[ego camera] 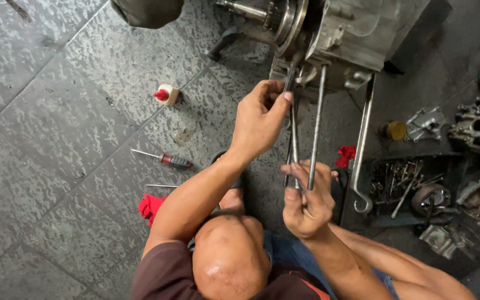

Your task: The person sits on the workshop floor working on a motorcycle engine crankcase. They use a wrench and a metal rod to loosen and remove fasteners from the engine case, then handle and fit small components including an oil pump and a small part, working on the assembly by hand.

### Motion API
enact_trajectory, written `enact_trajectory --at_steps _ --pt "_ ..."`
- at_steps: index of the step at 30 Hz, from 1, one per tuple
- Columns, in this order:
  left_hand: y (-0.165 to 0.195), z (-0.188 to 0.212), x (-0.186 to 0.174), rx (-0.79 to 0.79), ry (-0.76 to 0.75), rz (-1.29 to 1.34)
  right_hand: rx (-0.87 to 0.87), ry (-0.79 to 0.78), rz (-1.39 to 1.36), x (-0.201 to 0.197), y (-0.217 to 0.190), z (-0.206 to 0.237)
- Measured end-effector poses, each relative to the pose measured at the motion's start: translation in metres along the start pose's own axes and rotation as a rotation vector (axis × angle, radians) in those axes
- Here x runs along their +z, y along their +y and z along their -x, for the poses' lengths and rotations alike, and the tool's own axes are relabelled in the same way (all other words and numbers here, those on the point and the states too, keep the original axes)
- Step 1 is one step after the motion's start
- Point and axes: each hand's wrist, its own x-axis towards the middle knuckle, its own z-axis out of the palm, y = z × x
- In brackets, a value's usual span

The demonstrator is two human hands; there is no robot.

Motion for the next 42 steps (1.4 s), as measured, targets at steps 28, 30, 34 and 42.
enact_trajectory --at_steps 28,30,34,42 --pt "-0.027 0.006 0.021 -0.099 0.007 0.334 1.035 0.044 -0.876 -0.088 0.127 0.013" --pt "-0.025 0.007 0.021 -0.137 0.021 0.237 1.027 -0.099 -0.898 -0.099 0.122 -0.011" --pt "-0.022 0.006 0.021 -0.145 -0.004 0.325 1.026 -0.317 -0.487 -0.079 0.089 -0.044" --pt "-0.029 0.005 0.023 -0.143 0.017 0.297 0.964 -0.347 -0.103 -0.081 0.089 -0.046"
